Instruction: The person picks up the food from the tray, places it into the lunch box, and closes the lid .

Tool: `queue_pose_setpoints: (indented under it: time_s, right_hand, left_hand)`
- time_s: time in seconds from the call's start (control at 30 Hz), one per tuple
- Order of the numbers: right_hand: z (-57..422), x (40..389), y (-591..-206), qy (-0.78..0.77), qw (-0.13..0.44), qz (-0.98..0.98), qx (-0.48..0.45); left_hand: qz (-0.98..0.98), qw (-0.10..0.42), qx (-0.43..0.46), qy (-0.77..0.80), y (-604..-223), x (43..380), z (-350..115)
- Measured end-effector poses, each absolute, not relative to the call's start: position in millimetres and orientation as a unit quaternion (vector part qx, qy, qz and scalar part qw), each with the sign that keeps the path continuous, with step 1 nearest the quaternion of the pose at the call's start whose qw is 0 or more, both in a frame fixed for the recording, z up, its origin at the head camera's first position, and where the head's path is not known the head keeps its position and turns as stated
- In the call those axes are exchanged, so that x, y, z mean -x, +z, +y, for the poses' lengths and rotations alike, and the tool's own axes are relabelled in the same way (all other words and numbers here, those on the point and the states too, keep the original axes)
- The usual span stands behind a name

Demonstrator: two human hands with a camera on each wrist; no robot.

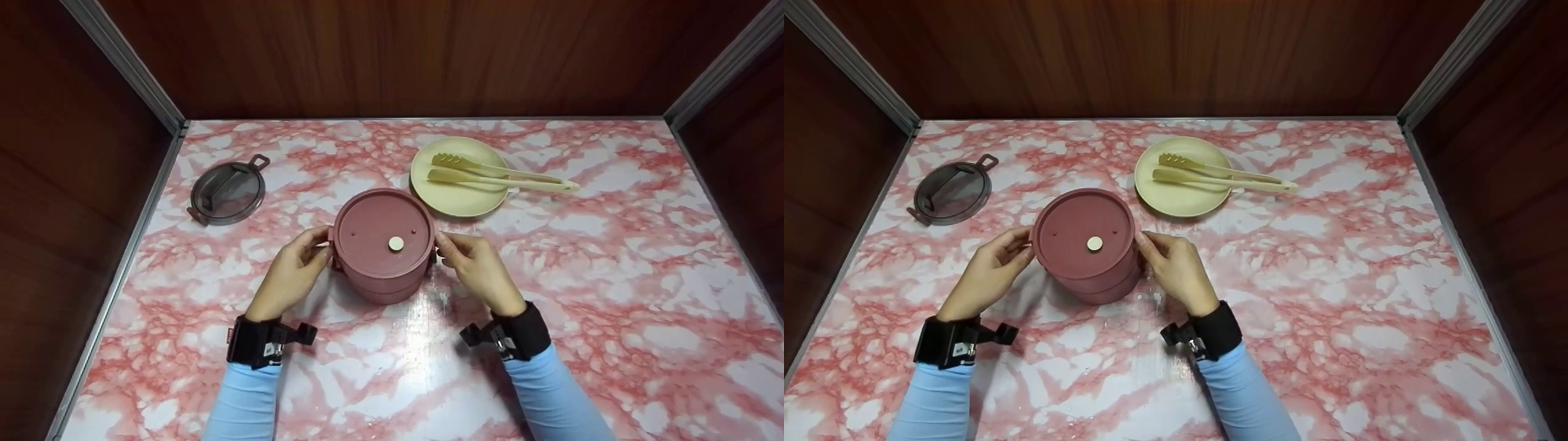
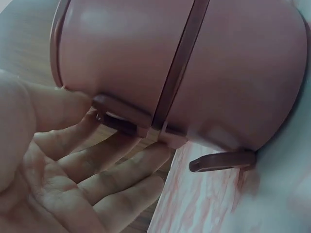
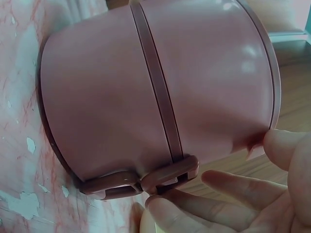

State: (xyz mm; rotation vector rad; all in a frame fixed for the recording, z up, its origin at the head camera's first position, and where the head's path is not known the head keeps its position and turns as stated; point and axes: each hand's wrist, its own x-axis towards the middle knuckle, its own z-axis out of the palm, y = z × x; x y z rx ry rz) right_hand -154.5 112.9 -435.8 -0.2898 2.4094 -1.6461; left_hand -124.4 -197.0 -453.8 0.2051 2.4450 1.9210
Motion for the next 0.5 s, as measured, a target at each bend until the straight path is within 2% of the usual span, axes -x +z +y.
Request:
queue_pose_setpoints:
  time_s: [0.23,0.5]
  right_hand:
    - [107.5,146.8,-416.0,-0.585,0.112,0.796,0.107]
    - [114.1,159.9,-447.2,-0.616,0.114,0.773,0.099]
  left_hand:
    - [0.802,0.058,-0.034,0.594,-455.0,123.0,-199.9]
    - [0.802,0.073,-0.073,0.588,-452.7,123.1,-199.6]
